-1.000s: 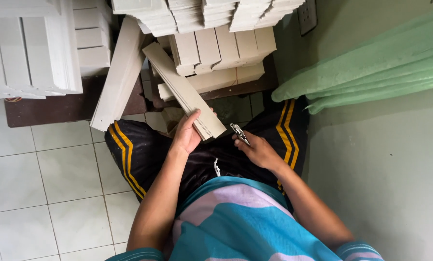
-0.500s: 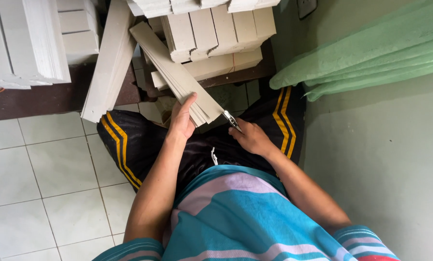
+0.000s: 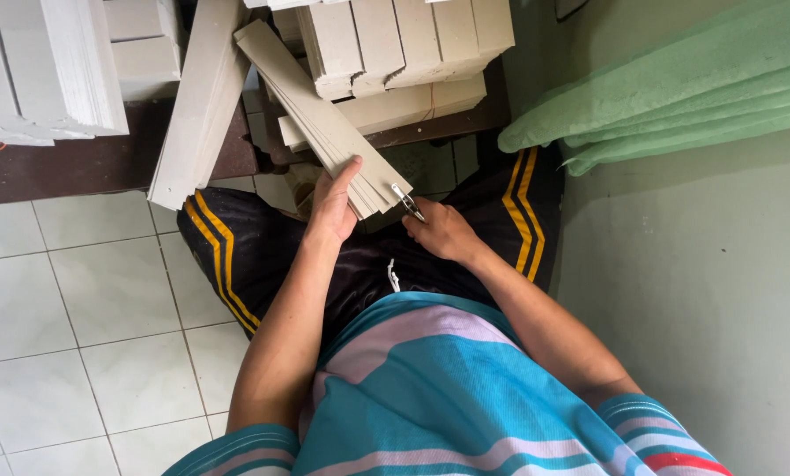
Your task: The person is manually stapling thin strips of white cardboard onto a larger stack of similar pieces.
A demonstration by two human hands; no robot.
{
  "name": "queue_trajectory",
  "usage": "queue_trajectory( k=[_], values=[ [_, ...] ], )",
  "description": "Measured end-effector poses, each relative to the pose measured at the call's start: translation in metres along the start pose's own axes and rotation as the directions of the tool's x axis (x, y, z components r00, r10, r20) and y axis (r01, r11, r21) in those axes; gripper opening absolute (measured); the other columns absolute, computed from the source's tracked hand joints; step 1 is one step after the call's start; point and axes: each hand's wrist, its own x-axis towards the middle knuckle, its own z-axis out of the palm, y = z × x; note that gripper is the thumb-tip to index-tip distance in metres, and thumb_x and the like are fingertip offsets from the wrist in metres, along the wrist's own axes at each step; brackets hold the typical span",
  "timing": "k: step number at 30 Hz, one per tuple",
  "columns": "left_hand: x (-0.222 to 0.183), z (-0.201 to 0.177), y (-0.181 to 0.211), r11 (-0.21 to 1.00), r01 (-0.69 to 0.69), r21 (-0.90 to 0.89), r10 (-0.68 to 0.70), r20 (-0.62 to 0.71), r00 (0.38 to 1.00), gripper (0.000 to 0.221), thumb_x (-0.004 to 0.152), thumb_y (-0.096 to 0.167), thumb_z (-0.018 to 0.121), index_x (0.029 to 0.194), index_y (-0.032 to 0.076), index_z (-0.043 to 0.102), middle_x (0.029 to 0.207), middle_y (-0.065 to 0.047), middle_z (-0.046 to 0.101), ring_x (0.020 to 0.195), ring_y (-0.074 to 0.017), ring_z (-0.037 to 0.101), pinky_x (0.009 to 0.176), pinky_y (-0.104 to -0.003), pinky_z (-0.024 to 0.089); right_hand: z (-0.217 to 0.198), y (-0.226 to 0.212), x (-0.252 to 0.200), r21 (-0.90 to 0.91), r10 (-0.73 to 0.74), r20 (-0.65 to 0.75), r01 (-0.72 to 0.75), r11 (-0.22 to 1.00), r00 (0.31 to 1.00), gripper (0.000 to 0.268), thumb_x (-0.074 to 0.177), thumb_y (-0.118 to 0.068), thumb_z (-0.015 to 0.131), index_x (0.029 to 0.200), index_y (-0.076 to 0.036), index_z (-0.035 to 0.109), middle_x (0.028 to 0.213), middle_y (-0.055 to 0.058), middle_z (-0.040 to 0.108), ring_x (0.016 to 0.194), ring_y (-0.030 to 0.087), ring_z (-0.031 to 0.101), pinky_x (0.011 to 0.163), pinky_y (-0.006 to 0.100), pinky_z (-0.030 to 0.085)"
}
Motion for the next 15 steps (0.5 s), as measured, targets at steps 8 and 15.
queue_trajectory(
  k=[8,15],
  values=[
    [0.012,-0.008,-0.005,0.998,0.043,-0.053,-0.042,0.009,0.999,0.061,0.085,0.017,0.086,0.135,0.007,0.053,0.133,-0.012,0.055,0.130,-0.0234,0.047,0.112,-0.052,0.042,0.009,0.001,0.010,0.060,0.049,-0.031,-0.047,0.997,0.998,0.024,0.088,-0.027,0.070,0.100,-0.006,0.068,0.083,0.014,0.070,0.086,0.029,0.068,0.076,0.041,0.053],
    [-0.004,0.007,0.005,1.000,0.021,-0.008,-0.021,-0.015,1.000,0.061,0.084,0.014,0.085,0.135,0.004,0.054,0.131,-0.014,0.056,0.129,-0.0235,0.048,0.111,-0.052,0.042,0.018,0.027,0.023,-0.059,-0.022,-0.133,0.014,0.998,0.991,0.028,0.089,-0.034,0.070,0.106,-0.012,0.071,0.087,0.017,0.073,0.086,0.033,0.070,0.070,0.043,0.056]
  ],
)
